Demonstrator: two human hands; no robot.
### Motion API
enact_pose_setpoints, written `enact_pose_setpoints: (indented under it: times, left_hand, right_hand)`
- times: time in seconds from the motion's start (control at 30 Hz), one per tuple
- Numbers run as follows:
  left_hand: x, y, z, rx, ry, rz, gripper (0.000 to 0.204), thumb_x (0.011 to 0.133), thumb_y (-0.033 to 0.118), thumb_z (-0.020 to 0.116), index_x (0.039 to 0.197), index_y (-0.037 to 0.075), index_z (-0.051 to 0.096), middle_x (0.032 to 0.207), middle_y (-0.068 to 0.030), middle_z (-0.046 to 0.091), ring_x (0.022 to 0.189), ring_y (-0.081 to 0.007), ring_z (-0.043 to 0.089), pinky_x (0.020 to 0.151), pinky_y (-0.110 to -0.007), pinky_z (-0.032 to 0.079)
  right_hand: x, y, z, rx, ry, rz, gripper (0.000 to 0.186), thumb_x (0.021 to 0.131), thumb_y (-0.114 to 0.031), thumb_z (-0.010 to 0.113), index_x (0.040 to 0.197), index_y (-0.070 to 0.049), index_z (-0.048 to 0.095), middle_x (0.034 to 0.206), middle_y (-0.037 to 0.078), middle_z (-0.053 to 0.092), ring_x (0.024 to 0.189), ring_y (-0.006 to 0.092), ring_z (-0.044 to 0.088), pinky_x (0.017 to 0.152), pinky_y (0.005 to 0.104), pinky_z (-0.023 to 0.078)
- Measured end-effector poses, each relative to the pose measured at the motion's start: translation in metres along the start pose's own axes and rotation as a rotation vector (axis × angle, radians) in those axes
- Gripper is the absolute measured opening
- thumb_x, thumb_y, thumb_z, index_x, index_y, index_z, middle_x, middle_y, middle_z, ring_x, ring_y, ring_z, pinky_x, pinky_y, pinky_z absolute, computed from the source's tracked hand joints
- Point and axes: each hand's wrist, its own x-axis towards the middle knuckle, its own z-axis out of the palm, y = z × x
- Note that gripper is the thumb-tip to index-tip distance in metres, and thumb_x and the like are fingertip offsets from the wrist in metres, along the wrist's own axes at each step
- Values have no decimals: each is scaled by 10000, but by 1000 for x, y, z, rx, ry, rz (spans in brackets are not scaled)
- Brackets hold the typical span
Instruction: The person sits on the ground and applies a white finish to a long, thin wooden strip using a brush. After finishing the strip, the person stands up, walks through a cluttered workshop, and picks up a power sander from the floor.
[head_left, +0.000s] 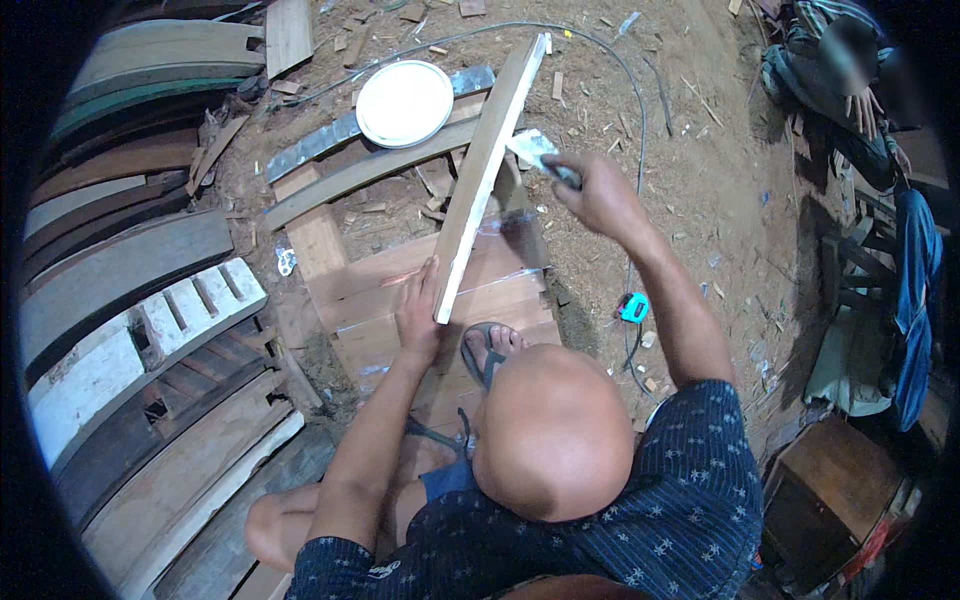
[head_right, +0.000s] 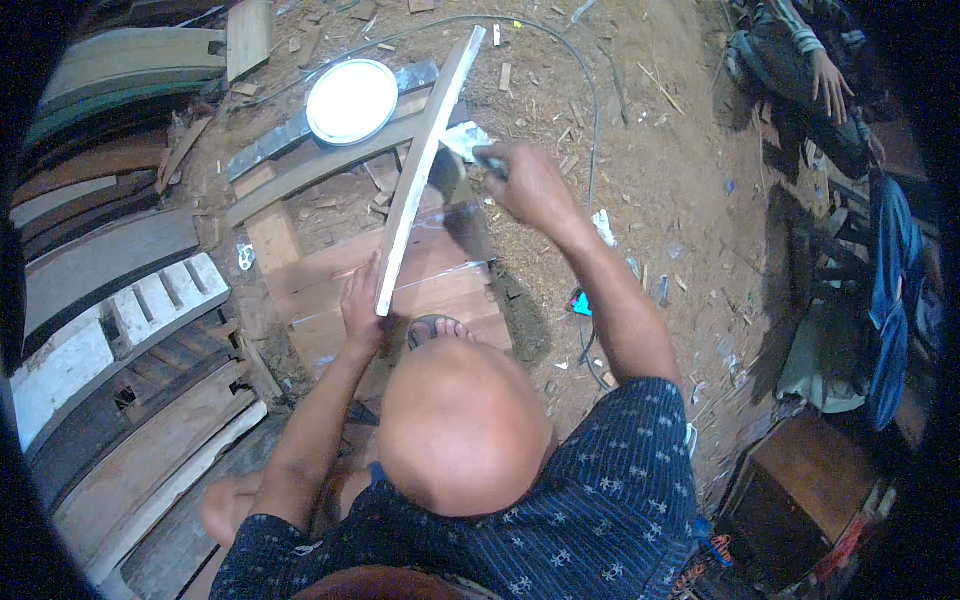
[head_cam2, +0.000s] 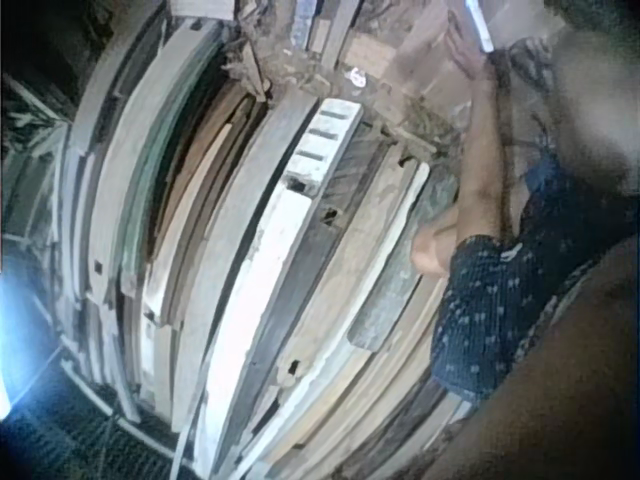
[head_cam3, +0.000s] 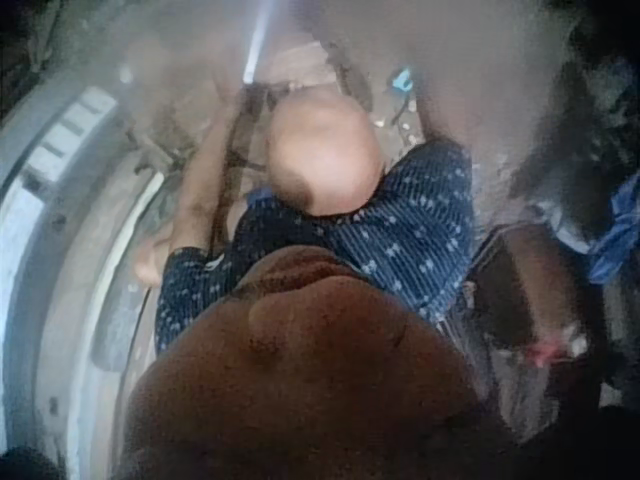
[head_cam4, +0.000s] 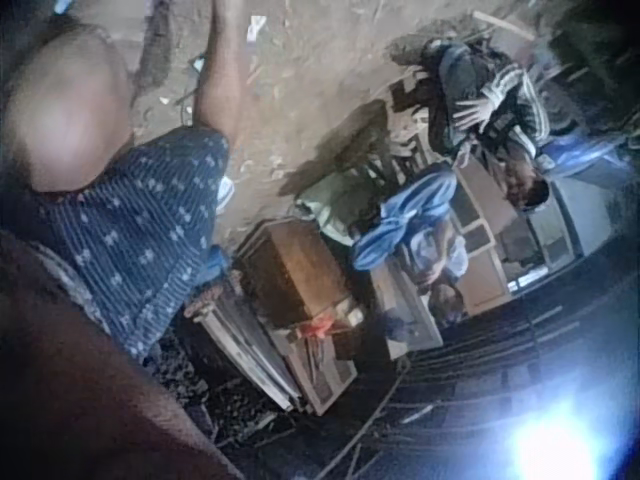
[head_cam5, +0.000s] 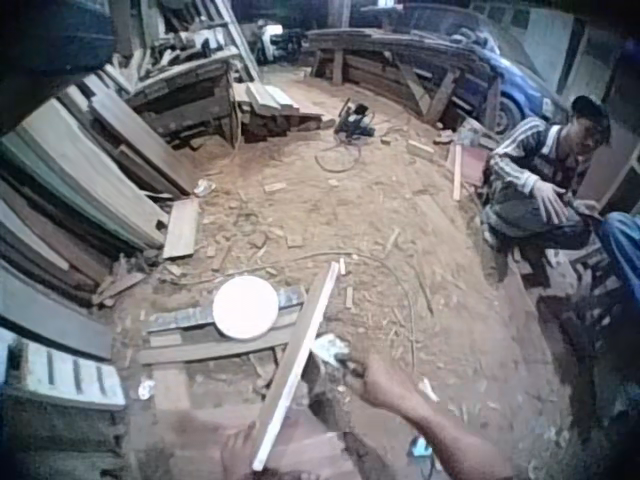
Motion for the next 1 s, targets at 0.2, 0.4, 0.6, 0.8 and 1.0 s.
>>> enact_pose_setpoints:
  times: [0.2, 0.4, 0.6, 0.8, 1.0]
  left_hand:
    - [-2, -7, 10, 18, 27, 42, 635, 848, 180, 556, 1463, 106, 417, 1349, -140, 532, 1202, -365, 514, 1029, -441, 409]
    - [0, -6, -1, -45, -3, 12, 662, 816, 110, 592, 1456, 96, 422, 1310, -162, 541, 1195, -367, 517, 1011, -450, 419]
    - [2, -16, 13, 81, 23, 75, 666, 802, 112, 609, 1446, 99, 436, 1231, -171, 570, 1123, -365, 549, 949, -460, 454]
    - [1, 11, -1, 18, 37, 94, 646, 795, 115, 618, 1414, 34, 452, 1200, -198, 573, 1071, -388, 561, 898, -464, 469]
    - [1, -12, 20, 81, 32, 156, 721, 746, 115, 659, 1418, -2, 424, 1252, -190, 562, 1113, -390, 545, 969, -455, 431]
  right_hand:
    - [-40, -28, 20, 66, -10, 54, 377, 826, -150, 653, 1200, -119, 681, 964, 200, 641, 922, 355, 621, 840, 432, 489]
    - [-94, -48, 44, 238, 5, 98, 360, 836, -132, 662, 1195, -104, 669, 966, 207, 622, 926, 376, 608, 844, 443, 486]
    - [-86, -39, 58, 185, 38, 43, 375, 838, -220, 690, 1193, -103, 658, 980, 223, 634, 969, 404, 626, 842, 470, 502]
    - [-37, -43, -5, 128, 60, 110, 351, 830, -160, 606, 1170, -89, 659, 934, 238, 666, 894, 398, 651, 795, 490, 514]
    - [94, 8, -56, 26, 179, 237, 267, 838, -233, 633, 1003, -34, 696, 961, 239, 691, 903, 395, 676, 780, 491, 517]
